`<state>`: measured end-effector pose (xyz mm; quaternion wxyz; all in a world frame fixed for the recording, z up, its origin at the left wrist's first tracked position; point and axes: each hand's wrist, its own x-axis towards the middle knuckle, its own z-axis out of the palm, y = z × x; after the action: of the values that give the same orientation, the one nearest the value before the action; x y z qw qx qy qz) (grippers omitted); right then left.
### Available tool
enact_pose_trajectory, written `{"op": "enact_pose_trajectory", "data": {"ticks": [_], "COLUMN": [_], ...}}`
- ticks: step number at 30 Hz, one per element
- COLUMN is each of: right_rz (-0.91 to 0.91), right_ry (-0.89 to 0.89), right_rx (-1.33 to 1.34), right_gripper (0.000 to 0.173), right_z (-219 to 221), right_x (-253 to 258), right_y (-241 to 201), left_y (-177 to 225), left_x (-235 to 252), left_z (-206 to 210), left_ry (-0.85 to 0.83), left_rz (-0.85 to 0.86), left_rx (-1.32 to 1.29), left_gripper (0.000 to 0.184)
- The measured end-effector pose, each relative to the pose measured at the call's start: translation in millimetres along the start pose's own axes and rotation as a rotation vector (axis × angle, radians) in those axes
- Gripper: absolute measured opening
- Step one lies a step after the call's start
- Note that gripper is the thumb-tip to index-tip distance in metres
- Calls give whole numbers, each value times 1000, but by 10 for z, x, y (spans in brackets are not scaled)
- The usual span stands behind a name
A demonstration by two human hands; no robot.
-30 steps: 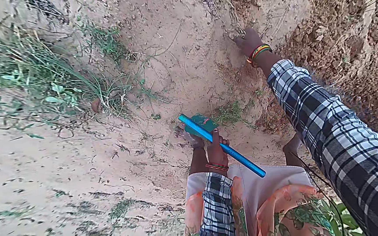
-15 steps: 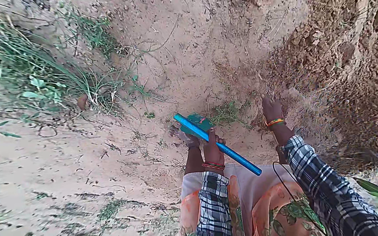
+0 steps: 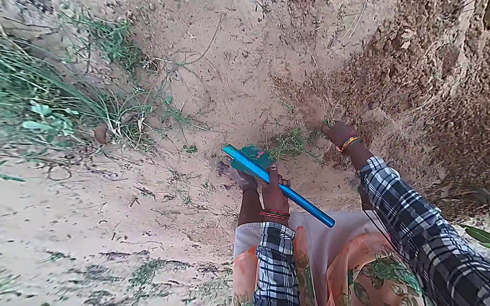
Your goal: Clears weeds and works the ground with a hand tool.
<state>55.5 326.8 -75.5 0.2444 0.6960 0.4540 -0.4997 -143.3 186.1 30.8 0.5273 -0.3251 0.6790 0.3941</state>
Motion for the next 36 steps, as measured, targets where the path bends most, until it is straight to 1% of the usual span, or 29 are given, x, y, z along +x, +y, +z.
{"op": "enact_pose_trajectory", "data": {"ticks": [2, 4, 7, 8, 10, 14, 15, 16, 17, 19, 20, 21, 22, 23, 24, 25, 26, 27, 28, 30, 32, 34, 36], "right_rz": [-16, -15, 34, 70, 139, 206, 195, 150, 99, 19, -12, -76, -143, -186, -204, -226, -251, -294, -336, -377, -411, -473, -495], "right_ry": [55, 128, 96, 86, 41, -169, -237, -258, -210, -11, 55, 116, 128, 102, 75, 76, 72, 70, 73, 71, 83, 40, -87], "right_rx": [34, -11, -252, -308, -377, -393, -335, -236, -85, 201, 242, 190, 53, -129, -307, -435, -511, -546, -559, -538, -499, -481, -451], "right_gripper": [52, 54, 72, 74, 69, 58, 57, 56, 53, 50, 53, 52, 56, 65, 77, 87, 93, 94, 87, 68, 52, 44, 48], "right_z": [137, 303, 627, 749, 878, 797, 759, 725, 671, 550, 490, 458, 439, 450, 499, 594, 705, 808, 899, 1081, 1217, 1220, 1071], "right_x": [-155, -126, 38, 81, 133, 107, 101, 65, -10, -133, -169, -144, -71, 26, 117, 188, 211, 192, 158, 114, 116, 102, 73], "right_y": [156, 266, 150, 100, 27, 21, 52, 105, 138, 109, 61, 13, -38, -112, -222, -336, -470, -616, -766, -1028, -1162, -1185, -1107], "left_y": [-5, -5, 6, 3, 0, 28, 43, 56, 65, 81, 81, 80, 78, 73, 70, 71, 71, 71, 66, 46, 29, 32, 32], "left_x": [0, -1, 3, 6, 7, -4, -2, -3, -2, -3, -10, -15, -18, -15, -9, -3, -3, -8, -11, -9, -7, -5, -7], "left_z": [-9, -11, -11, -8, -13, 4, 6, 0, -1, -2, -7, -10, -11, -12, -9, -9, -13, -17, -20, -27, -28, -26, -27], "left_ry": [6, 8, 9, 9, 6, -1, -2, -1, 1, 3, 8, 12, 13, 14, 20, 27, 40, 49, 50, 52, 50, 49, 47], "left_rz": [-3, -3, 0, 1, 4, -3, -5, -6, -4, 0, 2, 3, 4, 7, 9, 9, 11, 12, 12, 19, 23, 19, 10], "left_rx": [-13, -17, -11, -5, -2, -3, -7, -11, -15, -25, -26, -24, -17, -11, -9, -2, 0, 1, 3, 3, 9, 19, 24], "left_gripper": [5, 4, 3, 3, 4, 5, 5, 6, 6, 6, 7, 7, 7, 6, 7, 8, 10, 11, 10, 8, 8, 9, 9]}}
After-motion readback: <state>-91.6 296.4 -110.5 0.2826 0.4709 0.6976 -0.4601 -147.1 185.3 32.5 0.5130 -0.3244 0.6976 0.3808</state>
